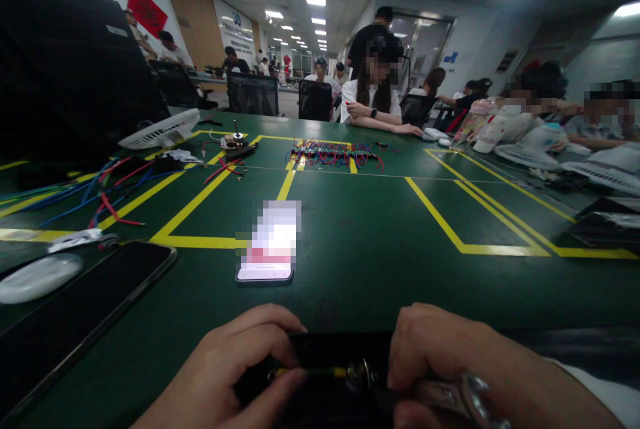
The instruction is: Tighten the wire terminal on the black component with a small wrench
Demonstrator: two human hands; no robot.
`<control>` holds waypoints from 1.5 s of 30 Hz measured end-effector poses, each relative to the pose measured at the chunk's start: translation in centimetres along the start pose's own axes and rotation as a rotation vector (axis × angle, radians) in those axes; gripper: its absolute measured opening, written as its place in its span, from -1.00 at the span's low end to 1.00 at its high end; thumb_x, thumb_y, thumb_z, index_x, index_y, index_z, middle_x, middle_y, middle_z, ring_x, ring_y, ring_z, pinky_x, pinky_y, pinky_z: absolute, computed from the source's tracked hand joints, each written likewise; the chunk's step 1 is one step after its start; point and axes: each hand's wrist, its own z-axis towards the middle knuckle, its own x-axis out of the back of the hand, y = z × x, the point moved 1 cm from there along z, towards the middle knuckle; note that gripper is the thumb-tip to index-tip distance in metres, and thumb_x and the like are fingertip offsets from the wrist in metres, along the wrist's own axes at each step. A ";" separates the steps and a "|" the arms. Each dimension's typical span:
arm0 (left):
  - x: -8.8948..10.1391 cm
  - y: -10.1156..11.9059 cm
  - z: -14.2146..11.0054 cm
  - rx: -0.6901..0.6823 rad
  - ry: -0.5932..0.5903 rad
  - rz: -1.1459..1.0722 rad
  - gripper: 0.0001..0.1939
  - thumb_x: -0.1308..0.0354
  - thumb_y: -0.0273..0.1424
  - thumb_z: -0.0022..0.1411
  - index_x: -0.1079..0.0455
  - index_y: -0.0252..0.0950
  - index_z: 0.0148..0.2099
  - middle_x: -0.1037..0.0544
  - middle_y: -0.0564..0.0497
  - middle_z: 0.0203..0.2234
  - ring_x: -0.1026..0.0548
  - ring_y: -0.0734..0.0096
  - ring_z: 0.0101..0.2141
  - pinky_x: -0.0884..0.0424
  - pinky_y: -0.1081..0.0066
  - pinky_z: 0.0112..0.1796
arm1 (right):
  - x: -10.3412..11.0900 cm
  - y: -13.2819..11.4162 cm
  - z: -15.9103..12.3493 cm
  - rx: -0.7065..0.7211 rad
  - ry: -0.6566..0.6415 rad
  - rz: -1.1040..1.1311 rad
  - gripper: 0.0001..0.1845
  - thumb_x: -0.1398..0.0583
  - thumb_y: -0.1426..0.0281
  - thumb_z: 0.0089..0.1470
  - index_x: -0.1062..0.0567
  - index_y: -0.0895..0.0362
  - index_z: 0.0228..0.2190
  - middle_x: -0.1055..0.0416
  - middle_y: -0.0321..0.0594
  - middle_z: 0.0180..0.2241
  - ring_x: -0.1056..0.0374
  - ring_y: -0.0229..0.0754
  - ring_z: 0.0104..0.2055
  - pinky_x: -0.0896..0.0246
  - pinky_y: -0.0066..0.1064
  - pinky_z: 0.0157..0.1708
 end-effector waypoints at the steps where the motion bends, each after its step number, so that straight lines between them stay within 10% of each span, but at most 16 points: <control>1: 0.0 0.0 0.0 0.005 -0.001 -0.001 -0.79 -0.27 -0.58 0.35 -0.53 -0.11 -0.19 -0.71 0.19 -0.15 -0.70 0.54 -0.26 -0.54 0.66 -0.24 | 0.0 -0.2 0.4 0.012 -0.009 -0.002 -0.76 -0.46 0.11 0.31 -0.66 -0.01 -0.19 -0.58 -0.23 -0.31 -0.49 -0.08 -0.26 -0.39 -0.35 -0.26; 18: -0.2 0.0 0.0 0.016 -0.011 -0.032 -0.80 -0.28 -0.59 0.37 -0.54 -0.13 -0.19 -0.72 0.13 -0.15 -0.72 0.46 -0.24 -0.57 0.62 -0.23 | 0.1 -0.1 1.7 0.160 -0.162 -0.050 -0.84 -0.44 0.20 0.36 -0.68 0.00 -0.15 -0.61 -0.16 -0.23 -0.52 -0.03 -0.18 -0.44 -0.25 -0.11; 27: 0.0 0.1 -0.1 0.000 -0.004 0.005 -0.81 -0.28 -0.58 0.35 -0.53 -0.13 -0.21 -0.72 0.12 -0.15 -0.72 0.44 -0.25 -0.59 0.60 -0.24 | 0.3 2.6 0.2 0.337 -0.181 0.047 -0.86 -0.41 0.65 0.24 -0.65 0.19 -0.26 -0.66 -0.17 -0.25 -0.54 -0.16 -0.19 -0.38 -0.39 -0.15; 36: 0.2 0.2 0.0 0.001 0.006 0.019 -0.79 -0.26 -0.59 0.35 -0.53 -0.11 -0.19 -0.72 0.15 -0.15 -0.73 0.47 -0.24 -0.58 0.61 -0.22 | -0.9 2.0 -2.3 0.055 0.125 0.098 -0.86 -0.41 0.46 0.25 -0.56 0.04 -0.32 -0.51 -0.39 -0.40 -0.36 -0.28 -0.47 -0.23 -0.51 -0.48; 45: 0.1 0.3 0.2 0.013 -0.001 -0.006 -0.81 -0.29 -0.57 0.37 -0.55 -0.13 -0.21 -0.72 0.13 -0.16 -0.72 0.44 -0.25 -0.58 0.59 -0.23 | -3.5 1.5 -1.9 -0.031 0.108 -0.019 -0.73 -0.51 0.33 0.20 -0.52 0.01 -0.37 -0.52 -0.37 -0.41 -0.39 -0.21 -0.45 -0.27 -0.49 -0.46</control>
